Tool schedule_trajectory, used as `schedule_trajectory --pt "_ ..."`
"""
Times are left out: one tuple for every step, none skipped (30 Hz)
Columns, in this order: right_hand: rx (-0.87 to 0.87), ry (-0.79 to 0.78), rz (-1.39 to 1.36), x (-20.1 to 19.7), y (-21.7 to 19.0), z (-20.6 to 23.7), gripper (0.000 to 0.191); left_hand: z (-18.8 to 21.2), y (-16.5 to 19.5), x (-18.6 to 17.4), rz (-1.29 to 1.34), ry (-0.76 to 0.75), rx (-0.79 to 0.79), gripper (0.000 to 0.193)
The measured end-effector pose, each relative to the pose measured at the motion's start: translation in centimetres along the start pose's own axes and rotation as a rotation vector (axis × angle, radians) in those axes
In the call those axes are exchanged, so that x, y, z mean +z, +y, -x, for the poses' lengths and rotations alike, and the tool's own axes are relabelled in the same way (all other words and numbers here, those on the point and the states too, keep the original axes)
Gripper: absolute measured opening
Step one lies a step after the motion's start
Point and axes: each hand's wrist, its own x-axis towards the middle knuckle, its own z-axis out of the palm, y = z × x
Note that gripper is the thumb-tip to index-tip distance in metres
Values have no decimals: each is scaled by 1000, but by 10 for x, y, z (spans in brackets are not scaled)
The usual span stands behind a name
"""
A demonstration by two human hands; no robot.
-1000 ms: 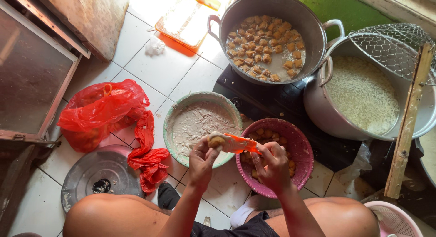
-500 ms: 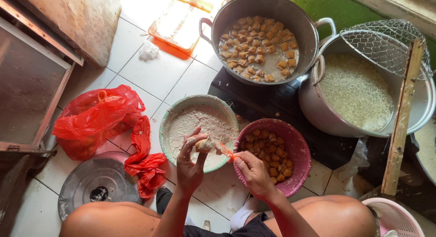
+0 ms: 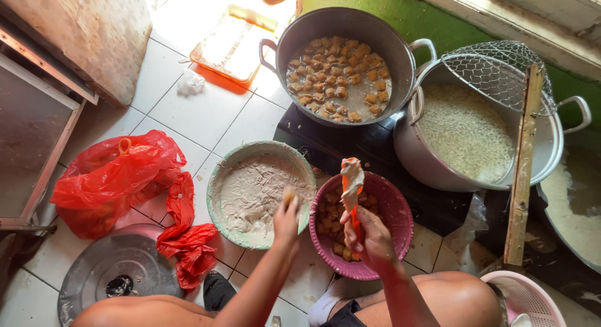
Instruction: The person sits on the kitchen floor and coats pieces of fried food with batter from a large bowl, using a spatula to scoop and spread the batter over each piece by hand. The coated pieces are dropped into a pot of hot oil on a portable burner, where more pieces are already frying.
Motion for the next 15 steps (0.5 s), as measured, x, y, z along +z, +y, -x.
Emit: schedule_trajectory --pt "-23 3 -16 -2 -5 1 44 -6 24 21 66 -142 113 62" --pt "-44 6 -31 -3 -8 1 43 -12 53 41 64 -175 120 69" --pt "-67 7 -45 -5 -12 1 42 -14 80 58 64 -208 129 78" --pt "-113 32 -28 -6 -15 -1 40 -14 106 69 34 -252 157 80" --pt "-156 58 -12 -9 -17 -3 38 -10 128 75 5 -293 184 82" --pt "-200 83 2 -12 -18 -5 36 -2 142 73 -12 -304 239 78" --pt "-218 143 23 -18 -19 -8 32 4 154 70 -32 -315 296 75" --pt "-237 206 39 -25 -19 -14 27 8 160 62 -56 -328 350 72" --pt "-256 276 52 -33 -17 -18 23 13 160 50 -35 -311 321 66" --pt "-296 288 65 -43 -14 -24 18 17 156 35 -16 -294 284 61" --pt "-333 306 82 -55 -11 -32 15 19 147 20 4 -277 240 57" --pt "-374 322 101 -67 -5 -39 16 19 136 3 13 -211 142 53" --pt "-360 405 192 -79 2 -47 21 17 124 -15 22 -146 55 50" --pt "-343 483 284 -90 9 -55 27 13 113 -34 53 -111 32 49" --pt "-316 561 375 -99 19 -62 35 10 100 -53 83 -70 5 49"
